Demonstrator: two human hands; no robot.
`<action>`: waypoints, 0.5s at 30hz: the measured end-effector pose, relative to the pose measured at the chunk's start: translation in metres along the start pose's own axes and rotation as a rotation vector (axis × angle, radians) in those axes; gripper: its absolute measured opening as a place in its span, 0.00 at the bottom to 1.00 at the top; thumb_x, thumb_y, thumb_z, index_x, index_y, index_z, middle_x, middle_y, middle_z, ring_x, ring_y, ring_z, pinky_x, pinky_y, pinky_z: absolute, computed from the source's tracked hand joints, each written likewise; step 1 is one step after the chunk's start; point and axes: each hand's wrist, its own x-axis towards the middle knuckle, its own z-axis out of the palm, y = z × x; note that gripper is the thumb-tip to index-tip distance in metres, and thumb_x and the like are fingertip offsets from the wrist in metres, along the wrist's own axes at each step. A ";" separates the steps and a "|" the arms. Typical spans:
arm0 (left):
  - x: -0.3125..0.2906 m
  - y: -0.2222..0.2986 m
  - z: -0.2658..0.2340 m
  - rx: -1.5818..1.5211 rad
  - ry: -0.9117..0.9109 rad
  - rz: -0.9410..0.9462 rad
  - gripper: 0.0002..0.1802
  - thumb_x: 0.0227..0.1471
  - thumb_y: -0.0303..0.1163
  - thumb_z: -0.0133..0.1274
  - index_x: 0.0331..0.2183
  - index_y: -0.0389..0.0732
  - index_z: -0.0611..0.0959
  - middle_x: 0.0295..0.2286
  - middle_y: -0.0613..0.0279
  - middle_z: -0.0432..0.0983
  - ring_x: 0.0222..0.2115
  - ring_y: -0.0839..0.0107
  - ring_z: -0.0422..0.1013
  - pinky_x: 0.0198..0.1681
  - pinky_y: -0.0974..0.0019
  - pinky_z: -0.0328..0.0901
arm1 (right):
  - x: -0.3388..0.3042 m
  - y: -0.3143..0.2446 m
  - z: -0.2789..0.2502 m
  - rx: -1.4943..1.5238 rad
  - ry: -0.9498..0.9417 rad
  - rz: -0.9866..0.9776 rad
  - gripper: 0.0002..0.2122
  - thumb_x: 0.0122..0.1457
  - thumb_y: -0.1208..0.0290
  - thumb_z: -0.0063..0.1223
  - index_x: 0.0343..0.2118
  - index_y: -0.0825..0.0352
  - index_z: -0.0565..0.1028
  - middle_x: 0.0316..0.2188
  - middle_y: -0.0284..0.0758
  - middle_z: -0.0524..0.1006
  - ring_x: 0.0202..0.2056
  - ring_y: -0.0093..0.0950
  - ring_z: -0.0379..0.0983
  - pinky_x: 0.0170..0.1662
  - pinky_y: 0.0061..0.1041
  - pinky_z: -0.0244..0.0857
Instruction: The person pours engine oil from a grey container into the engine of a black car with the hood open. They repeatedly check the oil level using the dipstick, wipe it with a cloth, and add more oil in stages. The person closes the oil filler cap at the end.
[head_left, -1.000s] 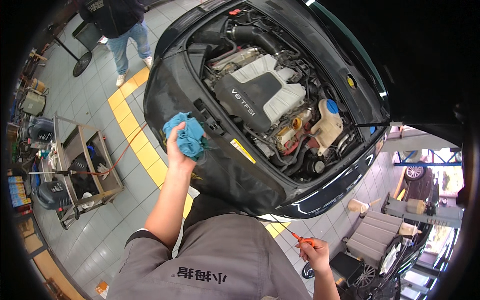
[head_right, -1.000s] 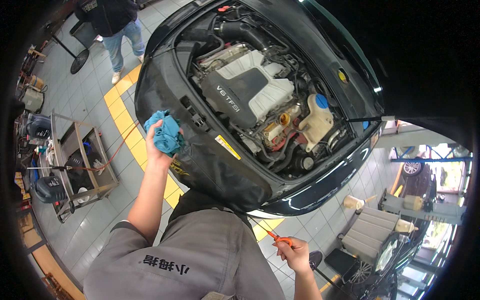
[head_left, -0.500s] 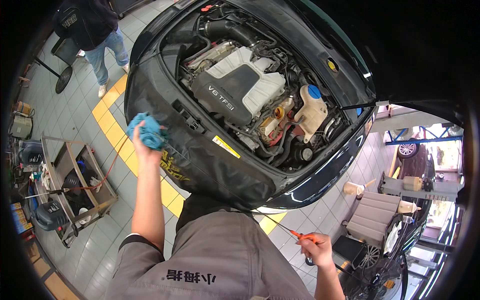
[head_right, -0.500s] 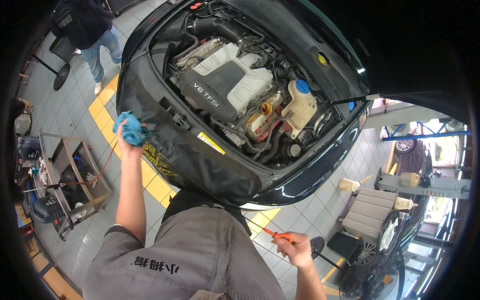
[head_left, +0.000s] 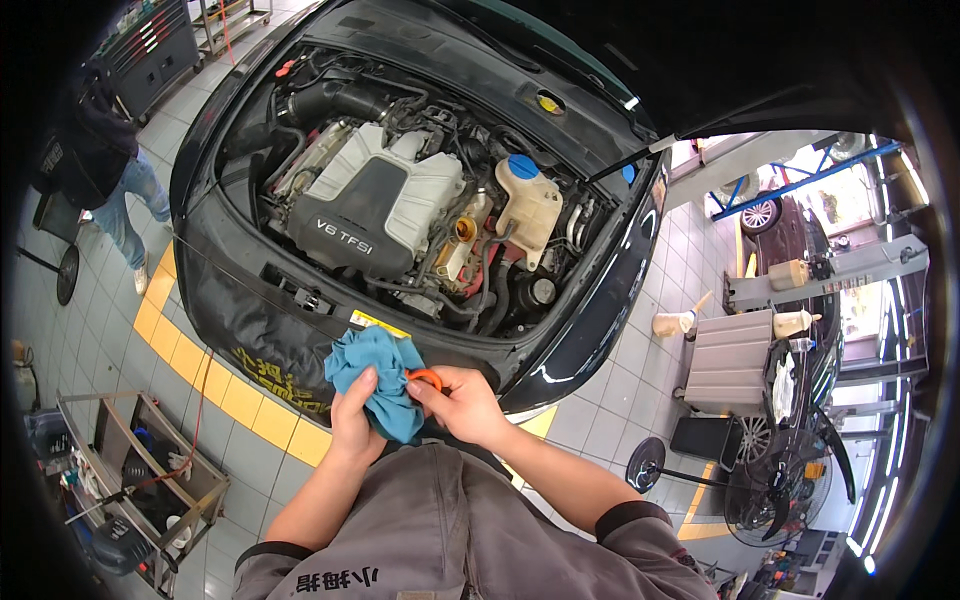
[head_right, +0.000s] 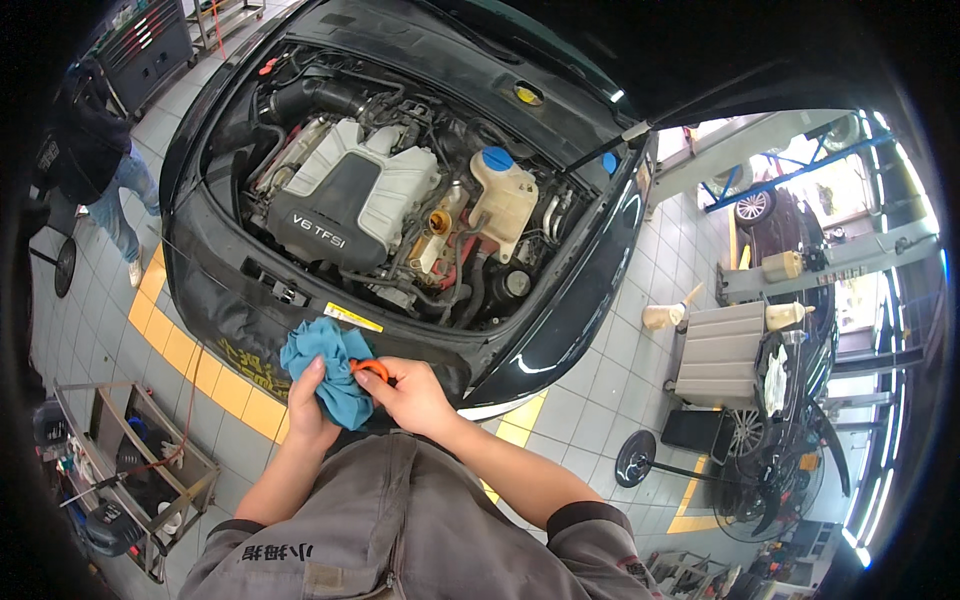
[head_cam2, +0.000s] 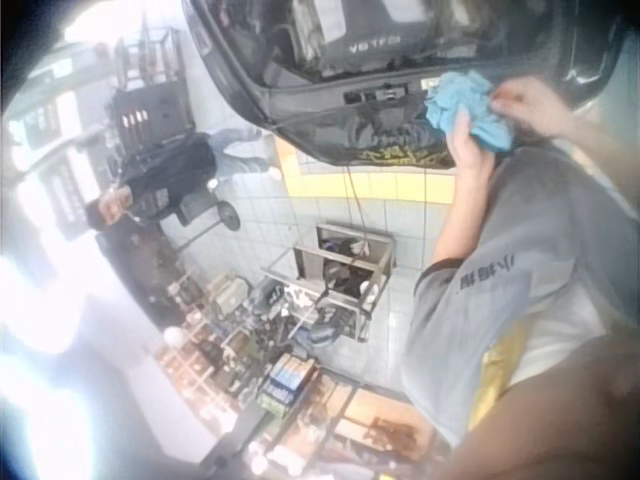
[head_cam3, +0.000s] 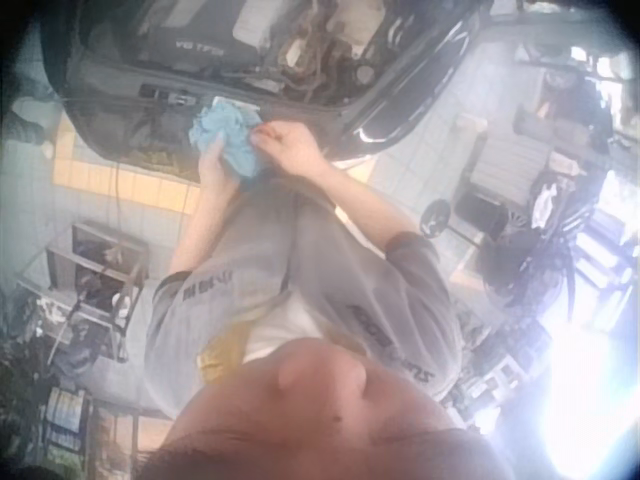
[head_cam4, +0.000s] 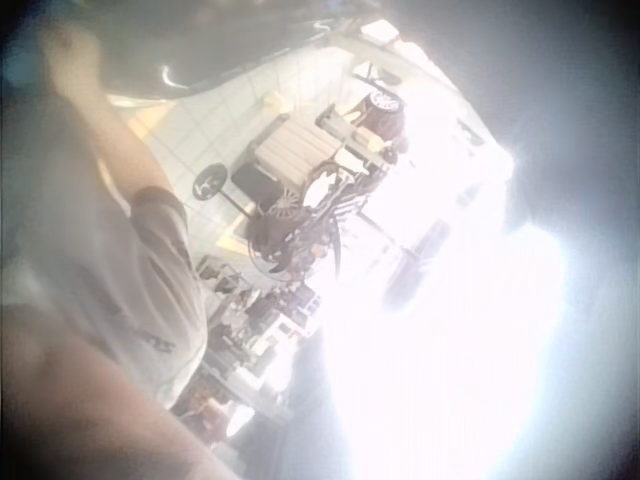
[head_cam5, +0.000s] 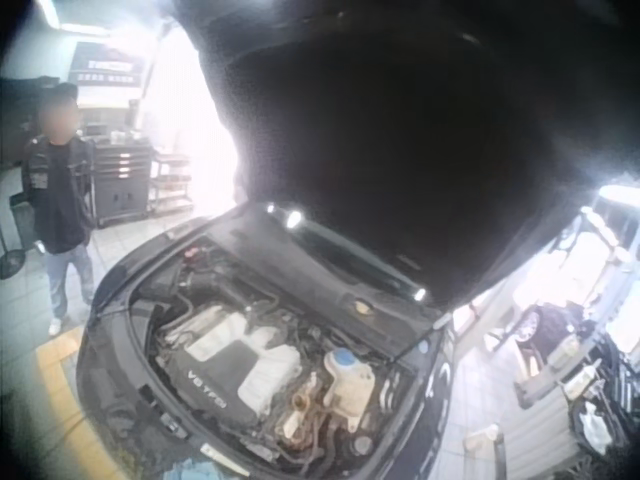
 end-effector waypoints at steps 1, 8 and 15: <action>0.003 0.001 -0.001 -0.001 0.023 0.026 0.23 0.60 0.38 0.53 0.53 0.38 0.75 0.44 0.58 0.78 0.44 0.62 0.76 0.52 0.58 0.69 | -0.003 0.002 -0.002 -0.021 0.004 0.046 0.12 0.67 0.62 0.58 0.37 0.67 0.81 0.19 0.25 0.75 0.20 0.13 0.67 0.23 0.18 0.60; 0.036 0.054 -0.053 -0.161 0.263 0.221 0.18 0.58 0.40 0.56 0.46 0.40 0.79 0.37 0.59 0.80 0.38 0.61 0.77 0.44 0.58 0.72 | -0.059 0.030 -0.060 0.000 -0.040 0.278 0.08 0.65 0.72 0.55 0.36 0.73 0.81 0.18 0.28 0.74 0.18 0.14 0.64 0.21 0.17 0.56; 0.040 0.097 -0.079 -0.279 0.224 0.393 0.18 0.58 0.33 0.55 0.49 0.39 0.78 0.40 0.61 0.80 0.39 0.64 0.78 0.45 0.61 0.73 | -0.127 0.067 -0.102 0.157 0.120 0.346 0.14 0.65 0.66 0.56 0.31 0.76 0.78 0.17 0.33 0.75 0.13 0.17 0.63 0.17 0.16 0.53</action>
